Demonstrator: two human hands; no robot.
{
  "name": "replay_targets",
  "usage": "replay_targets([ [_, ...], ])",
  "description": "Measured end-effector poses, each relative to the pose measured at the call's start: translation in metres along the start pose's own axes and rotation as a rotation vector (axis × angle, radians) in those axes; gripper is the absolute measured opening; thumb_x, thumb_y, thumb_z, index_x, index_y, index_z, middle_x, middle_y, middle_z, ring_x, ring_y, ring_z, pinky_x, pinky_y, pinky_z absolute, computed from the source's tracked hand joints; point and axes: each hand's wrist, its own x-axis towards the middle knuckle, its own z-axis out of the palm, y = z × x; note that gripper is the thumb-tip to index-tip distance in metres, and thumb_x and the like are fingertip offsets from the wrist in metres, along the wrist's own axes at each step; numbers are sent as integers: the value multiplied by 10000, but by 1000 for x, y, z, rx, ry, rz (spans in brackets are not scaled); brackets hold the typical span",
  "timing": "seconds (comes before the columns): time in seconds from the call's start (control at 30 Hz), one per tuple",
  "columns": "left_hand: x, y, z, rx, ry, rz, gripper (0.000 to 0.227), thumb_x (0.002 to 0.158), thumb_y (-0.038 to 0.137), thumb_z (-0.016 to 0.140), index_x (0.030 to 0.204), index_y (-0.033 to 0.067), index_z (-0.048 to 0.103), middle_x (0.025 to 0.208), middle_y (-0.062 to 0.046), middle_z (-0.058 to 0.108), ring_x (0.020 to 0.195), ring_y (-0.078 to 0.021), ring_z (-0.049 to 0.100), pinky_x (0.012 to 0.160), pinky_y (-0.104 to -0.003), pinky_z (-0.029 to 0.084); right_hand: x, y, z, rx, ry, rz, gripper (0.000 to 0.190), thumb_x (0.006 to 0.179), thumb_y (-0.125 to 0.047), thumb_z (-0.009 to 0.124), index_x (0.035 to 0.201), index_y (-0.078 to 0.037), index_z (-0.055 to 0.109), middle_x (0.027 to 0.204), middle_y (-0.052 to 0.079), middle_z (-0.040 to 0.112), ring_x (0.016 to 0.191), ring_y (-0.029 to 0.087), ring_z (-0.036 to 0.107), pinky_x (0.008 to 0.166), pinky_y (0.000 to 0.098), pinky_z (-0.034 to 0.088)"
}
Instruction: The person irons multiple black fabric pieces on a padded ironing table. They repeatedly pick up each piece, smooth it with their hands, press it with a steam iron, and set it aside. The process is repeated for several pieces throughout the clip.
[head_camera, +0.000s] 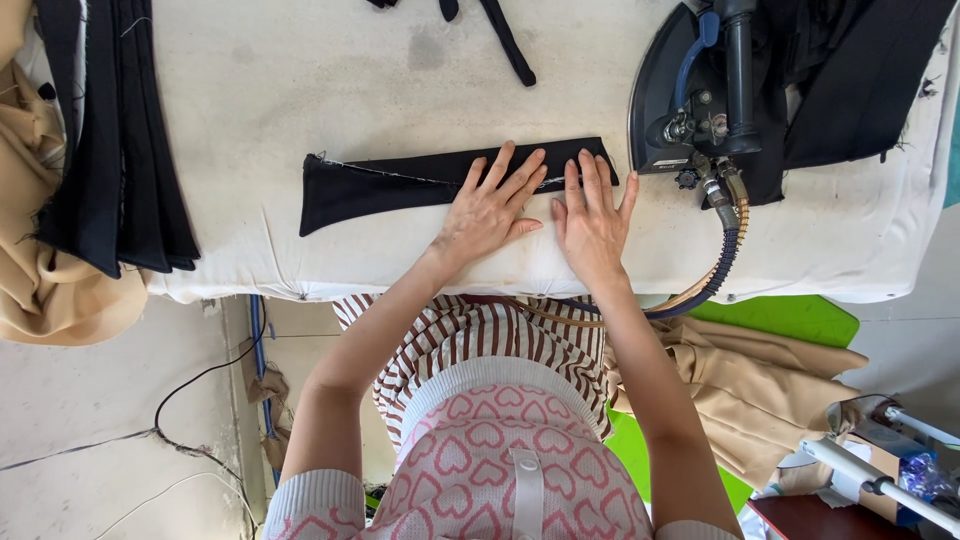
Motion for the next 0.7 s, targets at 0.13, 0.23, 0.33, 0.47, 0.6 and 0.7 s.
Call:
replay_targets([
  [0.13,1,1,0,-1,-25,0,751,983,635,288,1520,113,344,1607,-68,231,1446,-374,196,1079,-492,277,2,5,6,26,-44,36,420,982,-252,610,1329,-15,604,1457,177,475,1318,311,483,1113,597,109],
  [0.23,1,1,0,-5,-38,-6,754,980,637,300,1526,118,331,1611,-69,222,1448,-378,192,1081,-500,274,5,11,7,102,-40,123,449,943,-269,650,1325,-36,604,1391,169,459,1264,344,474,1075,575,246],
  [0.33,2,2,1,-11,-64,-18,754,982,639,300,1528,119,324,1612,-68,212,1450,-378,180,1085,-507,262,3,15,9,170,-57,222,428,952,-298,646,1325,-91,606,1249,101,485,1125,273,529,1035,481,296],
  [0.47,5,4,1,-14,-77,-32,755,986,640,297,1530,118,319,1618,-69,194,1458,-381,152,1085,-516,249,6,17,10,235,-66,255,442,965,-291,630,1373,-132,568,1199,72,503,1127,250,489,973,448,303],
  [0.6,5,5,1,-24,-111,-34,763,991,639,273,1551,122,266,1627,-70,168,1467,-380,118,1091,-517,237,11,17,12,218,-91,267,462,979,-286,614,1403,-123,534,1292,89,503,1194,273,437,964,462,285],
  [0.7,5,6,-2,-25,-136,-39,762,994,637,261,1553,119,258,1626,-74,168,1469,-378,114,1094,-515,230,13,14,11,128,-126,239,468,956,-288,645,1378,-105,561,1318,86,489,1205,280,404,953,470,276],
])
